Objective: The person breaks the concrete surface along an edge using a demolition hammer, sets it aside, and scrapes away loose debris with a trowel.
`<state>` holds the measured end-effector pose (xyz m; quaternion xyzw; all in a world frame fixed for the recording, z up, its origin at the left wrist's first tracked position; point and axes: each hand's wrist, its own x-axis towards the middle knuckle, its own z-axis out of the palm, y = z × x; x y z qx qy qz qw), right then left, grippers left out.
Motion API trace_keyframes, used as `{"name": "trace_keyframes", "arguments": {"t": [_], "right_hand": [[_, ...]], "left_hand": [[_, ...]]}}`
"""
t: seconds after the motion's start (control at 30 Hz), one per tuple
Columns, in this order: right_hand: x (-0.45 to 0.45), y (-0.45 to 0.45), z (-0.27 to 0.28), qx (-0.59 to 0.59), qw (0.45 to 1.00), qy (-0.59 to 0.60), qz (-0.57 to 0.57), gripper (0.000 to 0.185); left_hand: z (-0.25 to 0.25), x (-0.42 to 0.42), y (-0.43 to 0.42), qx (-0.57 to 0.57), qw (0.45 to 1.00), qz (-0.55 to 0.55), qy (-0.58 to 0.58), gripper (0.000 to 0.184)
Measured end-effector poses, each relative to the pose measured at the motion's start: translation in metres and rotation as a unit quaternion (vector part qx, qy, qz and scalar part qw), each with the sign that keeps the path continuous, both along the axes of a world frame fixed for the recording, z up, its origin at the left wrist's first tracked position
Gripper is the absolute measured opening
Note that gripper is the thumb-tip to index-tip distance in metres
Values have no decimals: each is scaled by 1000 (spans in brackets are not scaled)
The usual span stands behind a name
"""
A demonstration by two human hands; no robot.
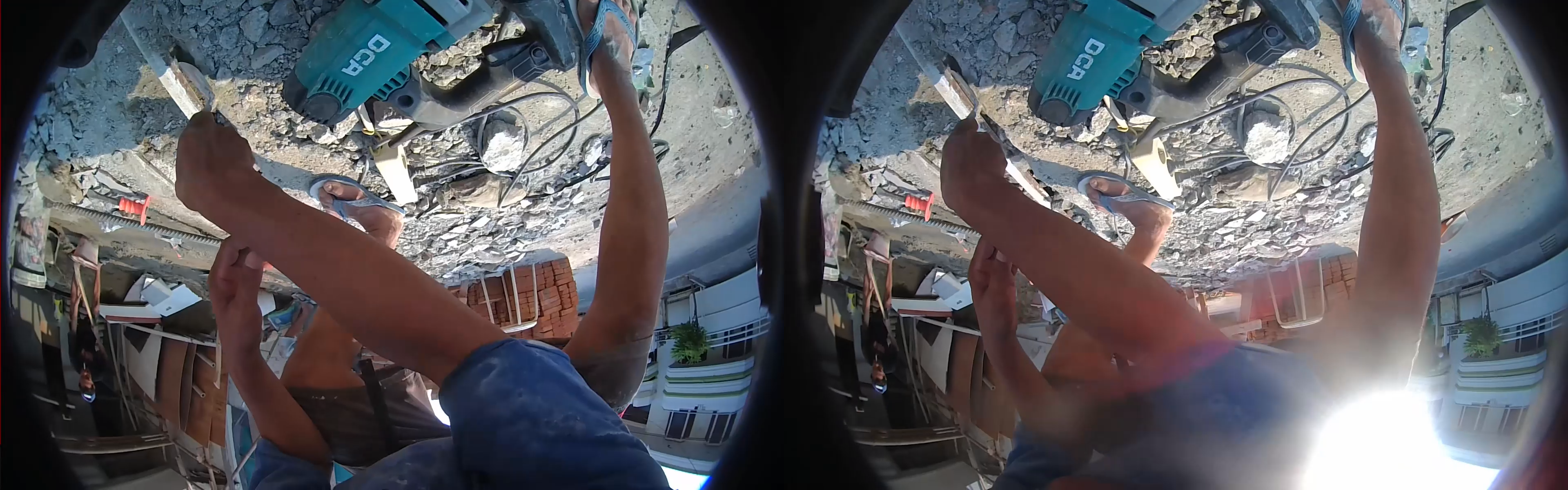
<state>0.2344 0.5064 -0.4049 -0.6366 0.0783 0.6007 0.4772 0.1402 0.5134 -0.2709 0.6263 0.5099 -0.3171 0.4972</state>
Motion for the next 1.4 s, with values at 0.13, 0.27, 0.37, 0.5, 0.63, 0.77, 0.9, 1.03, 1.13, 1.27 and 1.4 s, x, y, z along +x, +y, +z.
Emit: {"name": "trace_keyframes", "arguments": {"t": [0.13, 0.27, 0.37, 0.5, 0.63, 0.77, 0.9, 1.03, 1.13, 1.27, 1.4], "right_hand": [[-3, 53, -13, -100, 991, 35, 81, 40], [7, 27, -16, 9, 990, 10, 143, 70], [-1, 32, -15, -16, 996, -7, 92, 71], [-5, 50, -2, -77, 984, 2, 158, 67], [-52, 7, -1, 89, 960, 64, 259, 72], [-38, -18, 23, 27, 982, 51, 178, 77], [-29, 8, 17, -18, 993, -44, 105, 78], [-93, 12, 3, 34, 981, 15, 188, 80], [-135, 3, -3, 170, 917, 175, 314, 83], [-83, -54, 45, 74, 988, 84, 105, 65], [-76, 24, 1, -57, 993, -45, 97, 49]], "left_hand": [[0, -10, 14, -2, 1000, 20, -5, 28], [-5, 2, 10, 30, 999, 31, 26, 28], [-11, -3, 28, 19, 999, 22, 15, 30], [-1, -7, 29, 25, 999, 28, 23, 31], [0, -28, 49, 40, 998, -21, 51, 25], [9, -28, 41, 101, 990, -72, 71, 15], [2, -10, 28, 94, 995, 18, 15, 15], [11, -27, 43, 80, 996, -38, 34, 17], [17, -18, 36, 42, 998, -31, 45, 17], [22, -25, 23, 107, 992, 19, -62, 21], [35, -34, 20, 69, 989, 63, -114, 20]]}}
